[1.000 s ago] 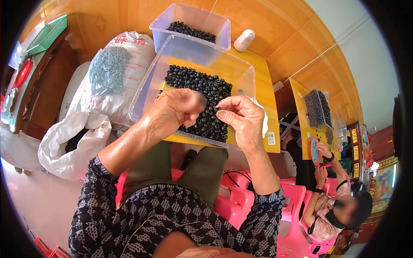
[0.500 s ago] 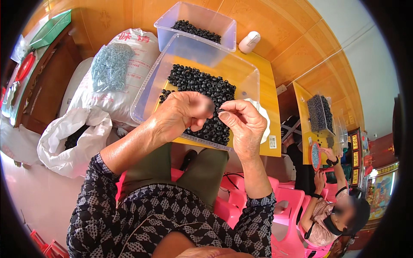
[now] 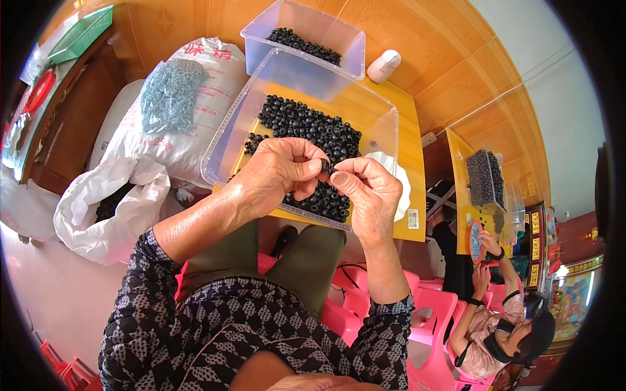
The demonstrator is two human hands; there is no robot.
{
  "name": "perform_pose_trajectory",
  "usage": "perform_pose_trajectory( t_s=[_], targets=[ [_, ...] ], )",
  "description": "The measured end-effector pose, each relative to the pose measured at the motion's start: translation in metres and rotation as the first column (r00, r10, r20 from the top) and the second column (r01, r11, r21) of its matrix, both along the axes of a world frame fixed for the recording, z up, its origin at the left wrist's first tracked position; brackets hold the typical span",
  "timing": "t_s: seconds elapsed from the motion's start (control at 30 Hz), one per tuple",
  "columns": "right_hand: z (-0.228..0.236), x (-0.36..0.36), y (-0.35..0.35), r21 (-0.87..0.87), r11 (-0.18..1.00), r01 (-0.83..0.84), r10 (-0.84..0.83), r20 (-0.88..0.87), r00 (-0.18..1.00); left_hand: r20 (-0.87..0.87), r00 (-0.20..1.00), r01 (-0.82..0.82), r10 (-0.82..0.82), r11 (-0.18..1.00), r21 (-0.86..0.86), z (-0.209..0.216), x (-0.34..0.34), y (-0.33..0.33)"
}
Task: Inspecting and sorting small black circular components at a manual workstation.
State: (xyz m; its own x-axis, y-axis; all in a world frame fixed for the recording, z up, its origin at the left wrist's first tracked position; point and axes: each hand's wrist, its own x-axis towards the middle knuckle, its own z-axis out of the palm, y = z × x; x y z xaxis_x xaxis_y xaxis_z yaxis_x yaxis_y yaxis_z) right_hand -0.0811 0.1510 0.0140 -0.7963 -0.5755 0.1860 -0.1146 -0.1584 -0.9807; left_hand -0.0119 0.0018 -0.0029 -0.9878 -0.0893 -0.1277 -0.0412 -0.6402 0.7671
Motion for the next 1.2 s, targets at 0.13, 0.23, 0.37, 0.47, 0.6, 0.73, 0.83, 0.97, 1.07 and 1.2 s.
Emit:
perform_pose_trajectory(
  t_s=[0.13,0.23,0.37,0.47,0.6,0.73,0.83,0.97,1.07,1.2],
  targets=[
    [0.000,0.000,0.001,0.014,1.000,-0.002,0.002,-0.030,1.000,-0.023,1.000,-0.005,0.005,1.000,-0.021,-0.001,0.000,0.002],
    [0.000,0.000,0.000,0.020,1.000,-0.002,0.002,-0.024,1.000,-0.036,0.999,-0.013,0.011,0.998,-0.059,-0.001,0.002,0.002],
    [0.002,0.000,0.002,0.060,0.998,-0.031,0.032,-0.013,0.999,-0.056,0.998,-0.010,0.005,0.996,-0.094,-0.003,0.002,0.002],
    [0.002,-0.001,0.002,0.084,0.996,-0.034,0.035,-0.011,0.999,-0.057,0.998,-0.017,0.010,0.993,-0.119,-0.005,0.003,0.003],
    [0.004,0.001,0.002,0.080,0.996,-0.037,0.036,0.010,0.999,-0.031,0.999,-0.014,0.009,0.989,-0.147,-0.004,0.005,0.003],
    [0.004,-0.001,0.002,0.111,0.993,-0.043,0.062,-0.172,0.983,-0.013,1.000,0.000,-0.002,0.983,-0.186,-0.003,0.007,0.004],
    [0.006,-0.005,0.005,0.157,0.986,-0.057,0.113,-0.376,0.920,-0.042,0.999,0.025,-0.033,0.982,-0.185,-0.004,0.008,0.003],
    [0.011,-0.006,0.007,0.210,0.974,-0.083,0.156,-0.358,0.921,-0.046,0.998,0.046,-0.053,0.989,-0.141,-0.004,0.007,0.003],
    [0.011,-0.005,0.005,0.142,0.980,-0.142,0.163,-0.149,0.975,-0.040,0.997,0.059,-0.065,0.989,-0.135,-0.004,0.007,0.002],
    [0.011,-0.009,0.002,0.067,0.976,-0.208,0.209,-0.005,0.978,-0.038,0.996,0.073,-0.079,0.986,-0.153,-0.004,0.008,0.002]
  ],
)
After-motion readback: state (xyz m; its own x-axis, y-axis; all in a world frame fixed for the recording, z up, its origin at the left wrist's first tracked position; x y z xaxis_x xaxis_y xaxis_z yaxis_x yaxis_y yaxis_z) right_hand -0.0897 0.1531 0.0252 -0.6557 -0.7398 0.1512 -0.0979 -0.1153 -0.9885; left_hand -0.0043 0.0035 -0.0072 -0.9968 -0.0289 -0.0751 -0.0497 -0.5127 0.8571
